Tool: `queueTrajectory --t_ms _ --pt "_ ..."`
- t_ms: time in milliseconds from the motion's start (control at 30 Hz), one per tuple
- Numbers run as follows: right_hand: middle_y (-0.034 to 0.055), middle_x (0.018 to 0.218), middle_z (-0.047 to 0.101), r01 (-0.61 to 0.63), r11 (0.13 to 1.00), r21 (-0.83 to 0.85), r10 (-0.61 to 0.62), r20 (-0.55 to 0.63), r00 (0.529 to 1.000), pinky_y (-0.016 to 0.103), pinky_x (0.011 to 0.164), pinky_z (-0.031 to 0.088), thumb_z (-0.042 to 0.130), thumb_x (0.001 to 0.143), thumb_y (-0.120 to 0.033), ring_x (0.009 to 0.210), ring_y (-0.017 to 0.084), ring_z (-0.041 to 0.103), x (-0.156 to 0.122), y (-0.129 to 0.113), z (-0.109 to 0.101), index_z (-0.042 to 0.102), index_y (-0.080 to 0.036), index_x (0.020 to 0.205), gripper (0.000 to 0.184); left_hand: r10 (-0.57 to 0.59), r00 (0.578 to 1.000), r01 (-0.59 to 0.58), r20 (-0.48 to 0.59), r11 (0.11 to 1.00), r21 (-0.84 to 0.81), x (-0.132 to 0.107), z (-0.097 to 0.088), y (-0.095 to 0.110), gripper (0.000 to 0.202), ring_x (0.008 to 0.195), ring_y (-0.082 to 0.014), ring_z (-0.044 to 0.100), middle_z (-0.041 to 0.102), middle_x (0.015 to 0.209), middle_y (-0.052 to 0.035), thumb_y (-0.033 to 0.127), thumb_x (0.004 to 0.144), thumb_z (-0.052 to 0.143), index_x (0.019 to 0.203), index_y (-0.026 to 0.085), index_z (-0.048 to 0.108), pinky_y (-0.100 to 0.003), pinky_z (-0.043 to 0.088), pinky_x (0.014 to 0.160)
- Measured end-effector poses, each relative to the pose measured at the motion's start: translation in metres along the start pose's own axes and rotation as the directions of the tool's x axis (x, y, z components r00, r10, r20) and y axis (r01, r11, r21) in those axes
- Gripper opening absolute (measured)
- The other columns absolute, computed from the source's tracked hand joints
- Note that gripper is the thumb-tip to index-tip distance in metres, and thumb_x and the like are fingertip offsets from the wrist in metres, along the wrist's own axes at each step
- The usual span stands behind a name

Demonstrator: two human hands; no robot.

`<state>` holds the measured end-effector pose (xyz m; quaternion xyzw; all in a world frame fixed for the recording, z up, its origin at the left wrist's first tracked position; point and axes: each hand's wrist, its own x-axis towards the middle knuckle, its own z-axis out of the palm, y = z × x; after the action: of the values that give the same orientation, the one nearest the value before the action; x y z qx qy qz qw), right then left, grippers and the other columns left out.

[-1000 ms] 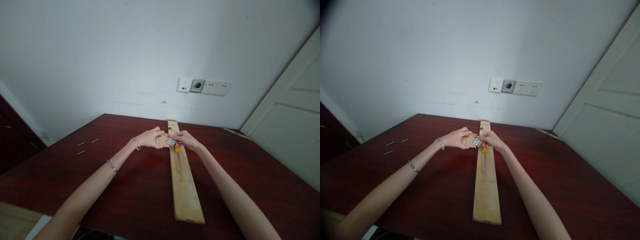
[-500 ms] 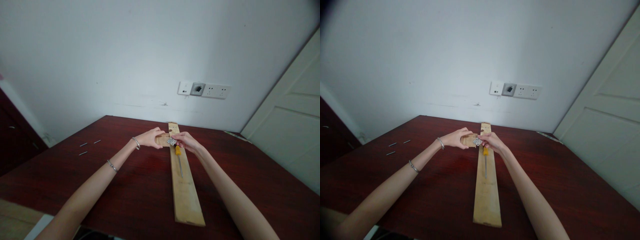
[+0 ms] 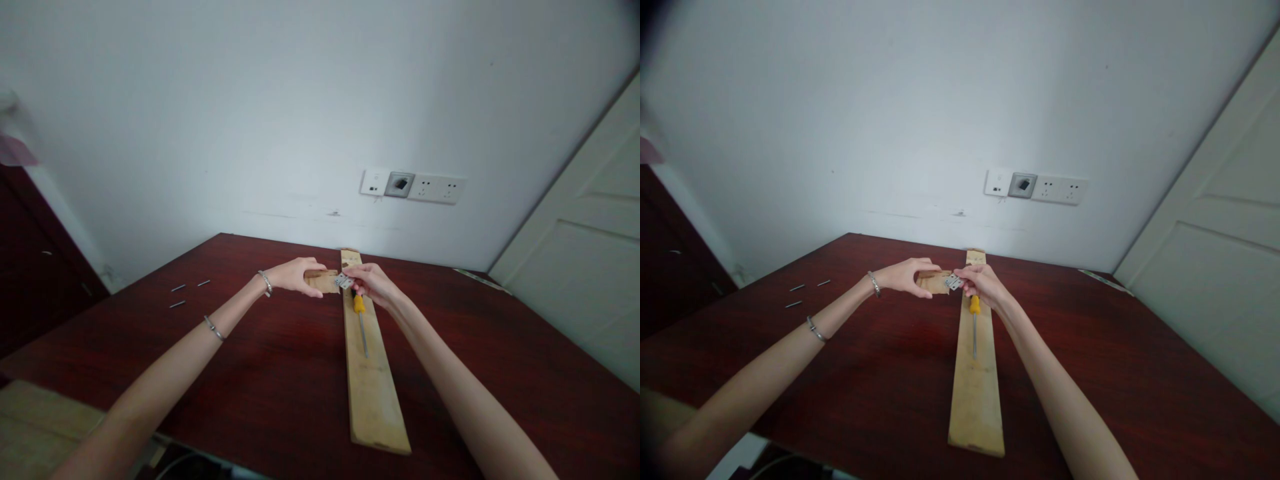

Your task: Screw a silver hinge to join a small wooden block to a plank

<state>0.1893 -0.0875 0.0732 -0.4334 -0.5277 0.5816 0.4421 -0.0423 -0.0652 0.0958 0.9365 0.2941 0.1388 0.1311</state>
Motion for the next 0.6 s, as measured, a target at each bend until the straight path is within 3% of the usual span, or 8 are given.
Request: queueTrajectory --t_ms 200,367,500,600 --pt "0.0003 0.044 0.06 0.013 1.0 0.025 -0.014 0.025 1.0 0.011 0.03 0.039 0.08 0.063 -0.026 0.033 0.003 0.045 -0.006 -0.008 0.007 0.069 -0.01 0.058 0.021 -0.004 0.999 0.001 0.053 0.999 0.048 -0.002 -0.006 0.011 0.065 0.081 -0.0172 0.054 0.054 0.095 -0.0046 0.055 0.066 0.071 0.117 0.017 0.062 -0.026 0.042 0.072" --pt "-0.0013 0.043 0.058 0.057 0.997 0.048 -0.059 0.037 0.998 0.01 0.03 0.036 0.081 0.062 -0.031 0.032 0.001 0.042 -0.012 -0.019 0.004 0.068 -0.011 0.057 0.024 -0.003 0.997 -0.005 0.073 0.995 0.102 -0.003 0.001 0.015 0.063 0.08 -0.0175 0.056 0.056 0.095 -0.0039 0.051 0.064 0.074 0.119 0.022 0.062 -0.027 0.043 0.073" --pt "-0.0008 0.043 0.057 0.069 0.996 0.052 -0.071 0.029 0.997 0.011 0.029 0.035 0.08 0.062 -0.031 0.032 0.002 0.042 -0.015 -0.025 0.0 0.067 -0.011 0.055 0.025 -0.064 0.997 0.057 0.047 0.99 0.132 -0.007 0.007 0.001 0.065 0.086 -0.0199 0.057 0.057 0.103 -0.0067 0.054 0.066 0.07 0.12 0.02 0.06 -0.03 0.043 0.078" --pt "-0.0004 0.045 0.059 0.063 0.997 0.054 -0.065 0.022 0.998 0.01 0.03 0.036 0.079 0.064 -0.03 0.034 0.002 0.044 -0.015 -0.024 0.0 0.067 -0.011 0.057 0.024 -0.108 0.991 0.093 0.08 0.981 0.169 -0.015 0.006 -0.023 0.059 0.091 -0.0212 0.055 0.057 0.103 -0.0084 0.05 0.067 0.068 0.115 0.015 0.061 -0.03 0.042 0.082"
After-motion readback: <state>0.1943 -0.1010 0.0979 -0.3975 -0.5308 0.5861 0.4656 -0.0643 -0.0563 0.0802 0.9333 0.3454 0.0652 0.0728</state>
